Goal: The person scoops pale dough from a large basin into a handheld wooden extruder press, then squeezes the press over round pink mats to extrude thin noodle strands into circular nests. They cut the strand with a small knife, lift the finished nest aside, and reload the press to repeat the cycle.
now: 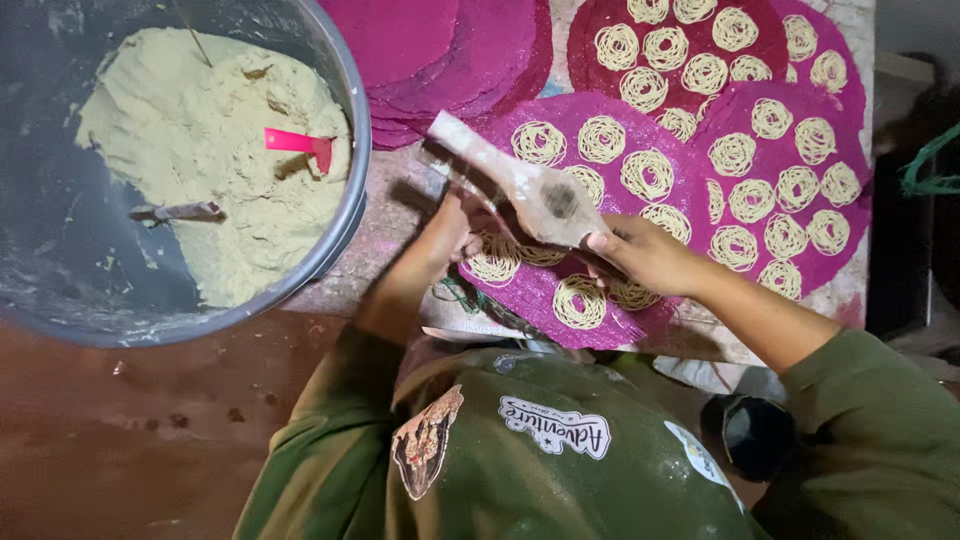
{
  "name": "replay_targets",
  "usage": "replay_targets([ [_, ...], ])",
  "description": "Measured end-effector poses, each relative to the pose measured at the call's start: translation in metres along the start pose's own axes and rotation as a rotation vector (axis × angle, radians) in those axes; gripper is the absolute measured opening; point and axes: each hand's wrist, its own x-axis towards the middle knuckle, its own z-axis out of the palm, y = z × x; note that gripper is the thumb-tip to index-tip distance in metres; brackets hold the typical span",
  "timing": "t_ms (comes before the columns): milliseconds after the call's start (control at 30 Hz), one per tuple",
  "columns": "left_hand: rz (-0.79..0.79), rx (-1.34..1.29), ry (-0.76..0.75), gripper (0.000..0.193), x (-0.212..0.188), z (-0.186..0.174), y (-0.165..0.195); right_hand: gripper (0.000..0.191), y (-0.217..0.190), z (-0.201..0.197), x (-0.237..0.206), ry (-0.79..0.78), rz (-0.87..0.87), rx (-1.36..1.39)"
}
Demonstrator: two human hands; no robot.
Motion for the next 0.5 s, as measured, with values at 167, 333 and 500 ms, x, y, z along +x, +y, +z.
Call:
replay_targets([
  [167, 0.179, 0.159, -0.004, 0.068, -0.013, -0.004, -0.009, 0.079, 0.023, 0.015, 0.016, 0.194, -0.056, -0.065],
  [333, 0.404, 0.961, 0.221, 0.069, -0.064, -0.007, 0.011, 0.086, 0.039, 0.030, 0.009, 0.253, -0.279, 0.166],
  [500, 0.573, 1.024, 0.416, 0.058, -0.091, -0.016, 0.019, 0.083, 0.078, 0.072, -0.027, 0.321, -0.627, 0.522],
])
